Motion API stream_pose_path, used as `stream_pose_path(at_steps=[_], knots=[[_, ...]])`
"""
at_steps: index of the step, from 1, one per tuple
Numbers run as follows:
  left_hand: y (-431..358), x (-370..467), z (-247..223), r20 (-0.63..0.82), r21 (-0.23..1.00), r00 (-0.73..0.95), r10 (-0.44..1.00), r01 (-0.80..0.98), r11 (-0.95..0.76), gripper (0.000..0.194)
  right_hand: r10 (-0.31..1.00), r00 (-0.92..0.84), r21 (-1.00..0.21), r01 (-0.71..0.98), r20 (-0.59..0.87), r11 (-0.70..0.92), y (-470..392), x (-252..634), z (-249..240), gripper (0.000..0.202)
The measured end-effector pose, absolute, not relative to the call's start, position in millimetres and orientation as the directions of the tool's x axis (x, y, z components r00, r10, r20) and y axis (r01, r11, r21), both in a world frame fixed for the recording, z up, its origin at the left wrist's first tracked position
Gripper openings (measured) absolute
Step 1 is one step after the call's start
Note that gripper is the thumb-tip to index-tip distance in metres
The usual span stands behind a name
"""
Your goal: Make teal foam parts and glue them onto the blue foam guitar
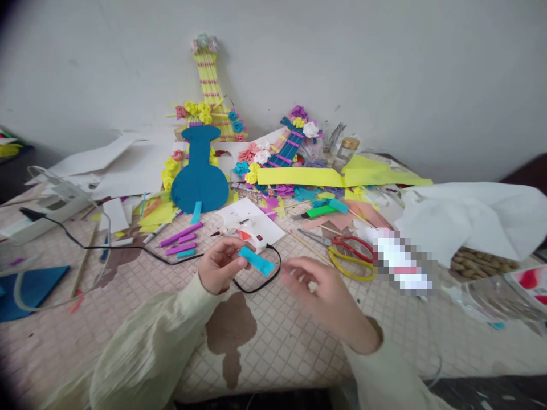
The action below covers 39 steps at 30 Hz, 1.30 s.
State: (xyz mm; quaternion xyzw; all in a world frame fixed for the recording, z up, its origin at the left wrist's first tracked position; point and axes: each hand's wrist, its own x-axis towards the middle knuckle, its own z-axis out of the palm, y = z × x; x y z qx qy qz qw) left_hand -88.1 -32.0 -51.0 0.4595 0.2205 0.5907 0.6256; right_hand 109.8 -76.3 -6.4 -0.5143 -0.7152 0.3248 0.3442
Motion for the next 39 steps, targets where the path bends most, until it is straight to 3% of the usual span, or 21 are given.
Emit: stream_pose_path(at_steps=[2, 4, 9, 13, 16, 22, 27, 34, 37, 39], knots=[[-32.8, -89.5, -50.2, 0.305, 0.845, 0.222, 0.926, -0.512, -0.155, 0.023, 0.956, -0.270, -0.916, 0.345, 0.111, 0.204, -67.0, 92.6, -5.3, 0.030], [-33.6, -90.9, -48.6, 0.339, 0.846, 0.216, 0.916, -0.495, -0.197, 0.022, 0.954, -0.292, -0.948, 0.280, 0.068, 0.153, -56.0, 79.9, -2.1, 0.029], [-32.0, -92.0, -46.0, 0.336, 0.866, 0.064, 0.940, -0.414, -0.281, 0.017, 0.930, -0.361, -0.897, 0.384, 0.072, 0.218, -24.7, 69.1, 10.7, 0.023], [-28.7, -90.6, -46.9, 0.252, 0.890, -0.005, 0.968, -0.392, -0.234, 0.016, 0.879, -0.473, -0.926, 0.307, 0.051, 0.219, -5.8, 67.1, 12.7, 0.027], [-27.6, -89.8, -47.3, 0.212, 0.906, -0.010, 0.977, -0.373, -0.200, 0.020, 0.881, -0.470, -0.950, 0.243, 0.061, 0.195, -0.8, 67.4, 6.6, 0.034], [-27.8, -91.6, -53.0, 0.114, 0.981, 0.102, 0.988, -0.169, -0.096, 0.028, 0.892, -0.452, -0.971, 0.207, 0.010, 0.116, -2.6, 70.5, -14.6, 0.026], [-28.9, -90.5, -58.9, 0.011, 0.998, 0.207, 0.978, -0.069, 0.003, 0.029, 0.917, -0.397, -0.943, 0.296, 0.023, 0.152, -1.8, 74.6, -31.8, 0.026], [-32.2, -84.4, -52.1, -0.094, 0.972, 0.210, 0.973, -0.191, 0.135, 0.019, 0.975, -0.168, -0.832, 0.513, 0.143, 0.211, 0.6, 87.9, -36.1, 0.038], [-33.2, -83.4, -50.0, -0.081, 0.962, 0.196, 0.977, -0.240, 0.128, 0.016, 0.970, -0.206, -0.798, 0.560, 0.126, 0.223, -0.5, 92.5, -34.4, 0.040], [-33.5, -83.5, -49.3, -0.058, 0.969, 0.181, 0.982, -0.226, 0.098, 0.022, 0.949, -0.299, -0.827, 0.504, 0.103, 0.249, -2.1, 94.9, -33.3, 0.031]])
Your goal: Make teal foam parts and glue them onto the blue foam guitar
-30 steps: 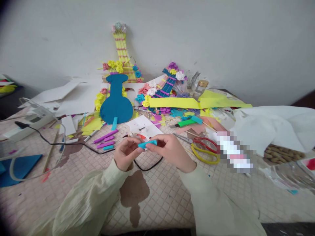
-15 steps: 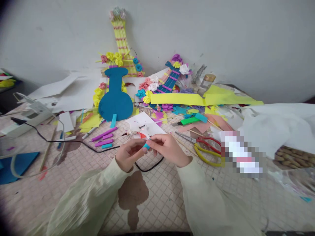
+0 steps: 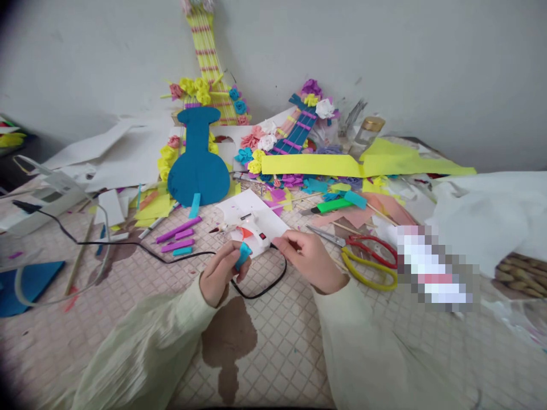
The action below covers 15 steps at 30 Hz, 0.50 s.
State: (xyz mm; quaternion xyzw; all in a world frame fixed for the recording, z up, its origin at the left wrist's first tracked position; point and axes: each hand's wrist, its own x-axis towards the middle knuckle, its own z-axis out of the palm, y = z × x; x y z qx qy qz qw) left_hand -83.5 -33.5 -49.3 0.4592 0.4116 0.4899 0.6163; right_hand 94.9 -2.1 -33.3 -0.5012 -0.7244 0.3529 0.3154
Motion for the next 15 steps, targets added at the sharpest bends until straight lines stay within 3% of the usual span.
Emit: stream_pose_path(at_steps=[2, 10, 12, 15], knots=[[-33.8, -84.3, -49.2, -0.026, 0.985, 0.183, 0.983, -0.164, 0.057, 0.028, 0.923, -0.369, -0.872, 0.411, 0.107, 0.265, -4.8, 95.5, -32.3, 0.021], [-37.1, -88.1, -54.1, 0.145, 0.947, 0.211, 0.967, 0.255, -0.197, 0.026, 0.889, -0.401, -0.897, 0.277, 0.219, 0.346, -22.2, 72.6, -36.1, 0.017], [-37.3, -86.1, -54.3, 0.086, 0.969, 0.199, 0.976, 0.212, -0.128, 0.029, 0.903, -0.376, -0.909, 0.268, 0.207, 0.320, -24.3, 66.8, -40.2, 0.018], [-35.7, -82.1, -53.5, -0.085, 0.992, 0.224, 0.971, -0.070, 0.103, 0.035, 0.944, -0.284, -0.927, 0.281, 0.168, 0.249, -24.3, 64.0, -45.9, 0.016]])
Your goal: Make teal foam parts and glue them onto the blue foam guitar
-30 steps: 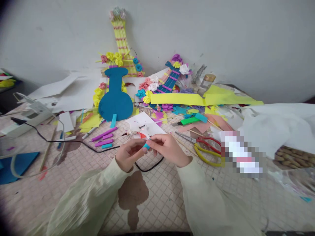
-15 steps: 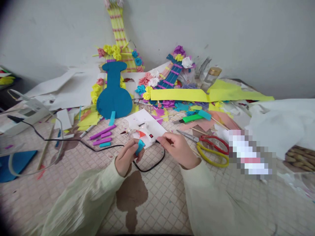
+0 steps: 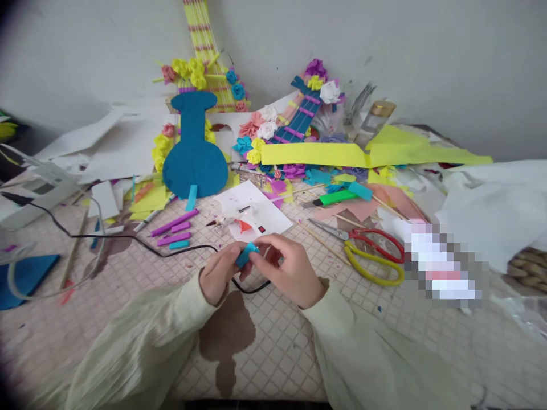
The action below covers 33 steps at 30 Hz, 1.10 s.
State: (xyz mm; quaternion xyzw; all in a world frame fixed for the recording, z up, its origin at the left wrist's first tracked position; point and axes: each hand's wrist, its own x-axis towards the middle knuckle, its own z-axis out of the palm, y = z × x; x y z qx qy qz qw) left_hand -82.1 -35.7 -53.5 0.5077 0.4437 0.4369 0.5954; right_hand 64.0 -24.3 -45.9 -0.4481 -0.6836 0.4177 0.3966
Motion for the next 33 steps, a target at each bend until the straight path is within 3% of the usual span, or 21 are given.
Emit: stream_pose_path(at_steps=[2, 4, 10, 18, 24, 30, 33], knots=[[-34.2, -80.4, -52.9, -0.157, 0.954, 0.275, 0.948, -0.207, 0.218, 0.035, 0.965, -0.226, -0.945, 0.264, 0.133, 0.192, -22.9, 65.0, -47.8, 0.017], [-33.6, -79.9, -52.7, -0.163, 0.949, 0.289, 0.943, -0.217, 0.230, 0.035, 0.973, -0.216, -0.966, 0.221, 0.082, 0.131, -21.2, 66.4, -47.5, 0.020], [-36.8, -83.7, -58.1, 0.007, 0.998, 0.263, 0.965, -0.059, 0.009, 0.024, 0.962, -0.269, -0.997, 0.063, -0.051, -0.036, -18.1, 68.7, -41.6, 0.023], [-36.3, -88.3, -61.0, 0.090, 0.974, 0.293, 0.952, 0.176, -0.146, 0.017, 0.937, -0.339, -0.990, 0.131, -0.084, -0.041, -15.9, 71.4, -46.0, 0.020], [-39.5, -85.2, -56.0, 0.155, 0.922, 0.224, 0.962, 0.317, -0.222, 0.017, 0.991, -0.127, -0.973, 0.218, 0.044, 0.071, -11.9, 75.8, -45.4, 0.019], [-38.7, -86.2, -59.5, 0.176, 0.953, 0.241, 0.954, 0.203, -0.227, 0.022, 0.944, 0.112, -0.766, 0.617, 0.310, 0.179, -4.9, 95.9, -38.2, 0.039], [-38.8, -86.6, -59.1, 0.201, 0.937, 0.240, 0.950, 0.234, -0.258, 0.024, 0.932, 0.109, -0.814, 0.529, 0.347, 0.241, -4.5, 98.6, -37.1, 0.018]])
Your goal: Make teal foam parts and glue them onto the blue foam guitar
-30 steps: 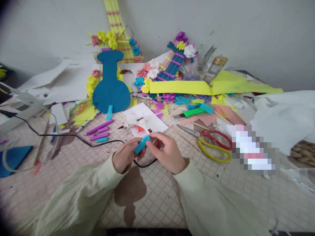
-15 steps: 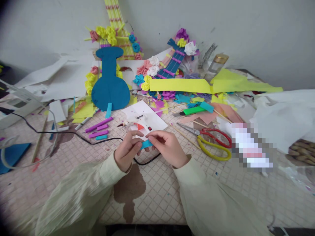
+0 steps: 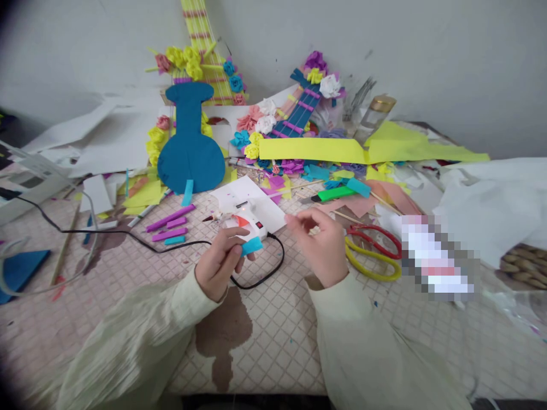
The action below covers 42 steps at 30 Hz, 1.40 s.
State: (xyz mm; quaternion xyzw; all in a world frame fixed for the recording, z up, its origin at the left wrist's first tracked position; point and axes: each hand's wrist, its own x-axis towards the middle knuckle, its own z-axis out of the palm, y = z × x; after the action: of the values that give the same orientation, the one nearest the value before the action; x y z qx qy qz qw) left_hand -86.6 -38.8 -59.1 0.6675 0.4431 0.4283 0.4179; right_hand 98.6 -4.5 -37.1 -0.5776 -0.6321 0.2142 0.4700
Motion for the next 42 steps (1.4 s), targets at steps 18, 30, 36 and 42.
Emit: stream_pose_path(at_steps=[18, 30, 36, 42], knots=[[-45.2, -84.3, -59.1, 0.245, 0.800, 0.299, 0.922, 0.475, -0.367, 0.035, 0.878, -0.405, -0.772, 0.463, 0.254, 0.437, -16.0, 83.3, -38.5, 0.011], [-44.6, -83.6, -61.2, 0.296, 0.746, 0.327, 0.898, 0.507, -0.431, 0.035, 0.843, -0.445, -0.692, 0.505, 0.303, 0.516, -15.8, 83.0, -41.7, 0.011], [-43.7, -83.1, -60.8, 0.302, 0.713, 0.350, 0.887, 0.535, -0.454, 0.035, 0.827, -0.470, -0.668, 0.513, 0.307, 0.539, -16.4, 82.3, -41.7, 0.011], [-42.6, -84.1, -61.7, 0.345, 0.640, 0.384, 0.857, 0.571, -0.513, 0.035, 0.834, -0.457, -0.632, 0.556, 0.310, 0.540, -16.5, 81.0, -42.0, 0.007]])
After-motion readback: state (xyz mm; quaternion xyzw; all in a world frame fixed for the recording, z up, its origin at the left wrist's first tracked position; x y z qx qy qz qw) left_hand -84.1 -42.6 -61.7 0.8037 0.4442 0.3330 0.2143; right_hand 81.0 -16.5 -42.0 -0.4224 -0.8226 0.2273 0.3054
